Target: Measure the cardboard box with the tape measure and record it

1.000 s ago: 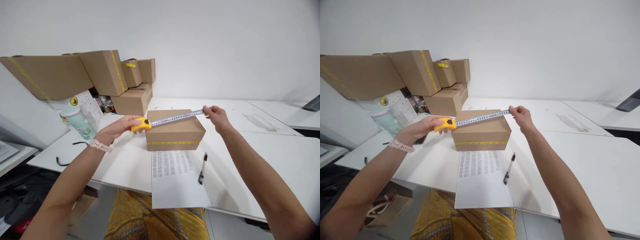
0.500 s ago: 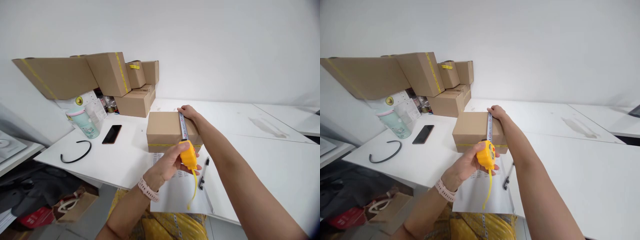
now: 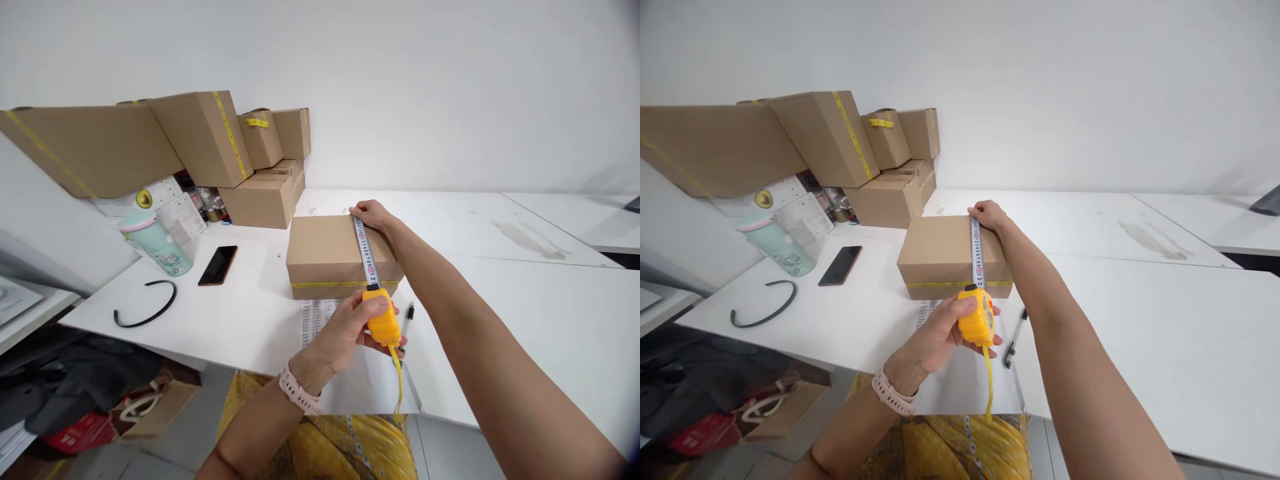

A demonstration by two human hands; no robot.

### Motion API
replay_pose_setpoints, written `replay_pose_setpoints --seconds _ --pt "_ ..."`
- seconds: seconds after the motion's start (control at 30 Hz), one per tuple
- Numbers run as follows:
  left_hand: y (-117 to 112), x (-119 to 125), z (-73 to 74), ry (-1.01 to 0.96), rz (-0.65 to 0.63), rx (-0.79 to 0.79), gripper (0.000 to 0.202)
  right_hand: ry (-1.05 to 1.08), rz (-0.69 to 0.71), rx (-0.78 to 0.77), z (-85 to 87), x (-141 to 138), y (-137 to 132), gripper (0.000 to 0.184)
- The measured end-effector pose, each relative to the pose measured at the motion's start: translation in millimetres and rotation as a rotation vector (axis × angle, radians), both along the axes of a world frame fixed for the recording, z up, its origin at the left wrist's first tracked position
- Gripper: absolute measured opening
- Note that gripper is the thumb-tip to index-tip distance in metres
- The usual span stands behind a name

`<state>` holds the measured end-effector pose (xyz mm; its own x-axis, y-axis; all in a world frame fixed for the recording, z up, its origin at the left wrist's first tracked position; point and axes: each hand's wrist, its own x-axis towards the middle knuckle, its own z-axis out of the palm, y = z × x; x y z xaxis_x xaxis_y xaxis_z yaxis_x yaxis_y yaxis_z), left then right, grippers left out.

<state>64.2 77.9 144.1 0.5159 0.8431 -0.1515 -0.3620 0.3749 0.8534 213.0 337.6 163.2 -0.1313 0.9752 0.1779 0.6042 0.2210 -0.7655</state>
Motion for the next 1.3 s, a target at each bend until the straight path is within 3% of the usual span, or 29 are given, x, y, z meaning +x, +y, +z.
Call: replay_pose_setpoints --seconds 0.1,0.2,0.27,0.33,0.4,0.47,0.57,0.7,0.77,0.83,0.93,1.0,1.07,1.13,1.3 --pt "-12 -25 -1.7 0.045 0.053 0.098 0.058 0.295 -0.044 0.085 10.4 15 -15 0.043" --pt "-24 -68 -14.7 0.206 0.253 0.252 0.068 0.466 -0.208 0.238 6.4 48 -53 0.05" --pt "-25 -98 -29.6 0.341 0.417 0.284 0.075 0.426 -0.349 0.28 -11.5 70 -89 0.057" --pt "-18 -120 -44.8 0.388 0.528 0.278 0.072 0.306 -0.382 0.225 -37.4 83 -125 0.064" --pt "-6 -132 -54.5 0.381 0.545 0.267 0.065 0.261 -0.3 0.135 -61.1 85 -152 0.069" --pt "9 -135 -54.2 0.348 0.512 0.26 0.061 0.257 -0.172 0.117 -71.7 77 -167 0.073" --pt "30 -136 -33.5 0.281 0.485 0.306 0.061 0.223 -0.103 0.205 -55.2 64 -165 0.073" --pt "59 -138 9.8 0.254 0.47 0.412 0.058 0.143 -0.28 0.291 -10.1 59 -139 0.052" --pt "70 -135 25.4 0.288 0.461 0.425 0.057 0.077 -0.396 0.33 2.4 60 -124 0.04" --pt "71 -127 31.7 0.331 0.498 0.45 0.058 0.034 -0.415 0.421 6.1 59 -110 0.032" --pt "51 -107 23.0 0.347 0.49 0.503 0.058 0.018 -0.231 0.505 5.1 58 -100 0.023" --pt "28 -93 9.4 0.304 0.3 0.459 0.056 -0.032 -0.127 0.498 5.5 56 -101 0.026" --pt "7 -81 -4.5 0.229 0.074 0.339 0.055 -0.114 -0.096 0.52 7.2 55 -104 0.03" --pt "-7 -72 -15.0 0.181 -0.061 0.225 0.056 -0.19 -0.094 0.567 9.0 54 -107 0.033" --pt "-15 -65 -26.3 0.158 -0.118 0.129 0.059 -0.326 -0.085 0.604 10.7 50 -108 0.045"
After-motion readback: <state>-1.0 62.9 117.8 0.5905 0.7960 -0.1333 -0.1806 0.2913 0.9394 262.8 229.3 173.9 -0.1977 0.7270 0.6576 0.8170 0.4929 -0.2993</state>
